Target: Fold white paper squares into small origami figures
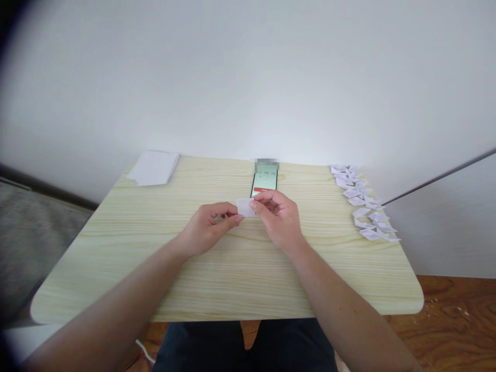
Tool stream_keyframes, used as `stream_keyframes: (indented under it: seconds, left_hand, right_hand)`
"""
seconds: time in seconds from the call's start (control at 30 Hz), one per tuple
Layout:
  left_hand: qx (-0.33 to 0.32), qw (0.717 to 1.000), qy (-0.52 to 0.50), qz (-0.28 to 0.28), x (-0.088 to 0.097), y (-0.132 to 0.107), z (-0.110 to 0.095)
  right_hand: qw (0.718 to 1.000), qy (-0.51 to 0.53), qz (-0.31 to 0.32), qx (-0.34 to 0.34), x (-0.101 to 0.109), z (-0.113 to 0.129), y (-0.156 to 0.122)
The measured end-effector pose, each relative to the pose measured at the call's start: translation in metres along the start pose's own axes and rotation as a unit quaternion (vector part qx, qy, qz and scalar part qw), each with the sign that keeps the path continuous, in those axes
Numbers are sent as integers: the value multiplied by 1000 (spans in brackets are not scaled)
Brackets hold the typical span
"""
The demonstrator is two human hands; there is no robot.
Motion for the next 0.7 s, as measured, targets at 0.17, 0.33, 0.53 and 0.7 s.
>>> stream_keyframes:
  seconds: [0.17,0.33,0.53,0.7]
  left_hand:
    - [-15,997,-52,-59,13,-3,-2]
    - [-22,988,-128,-87,19,-3,0]
    - [-22,971,-223,-84,20,-3,2]
    - [-28,964,-254,-68,22,-3,2]
  right_hand:
    - [997,-69,44,16,-6,5,-3]
    - [992,-99,71,40,-12,11,-6]
    - [996,-38,81,-11,-14,-1,-7]
    - [997,-7,82,-9,-16,-1,-7]
Point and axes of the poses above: each hand's wrist, its own y-axis towards the middle knuckle, its own x-axis out of the back of the hand, z = x × y, the point moved 9 cm from there along y, towards the middle knuckle, and after that the axes turned 11 degrees about x, right-handed, at the moved point
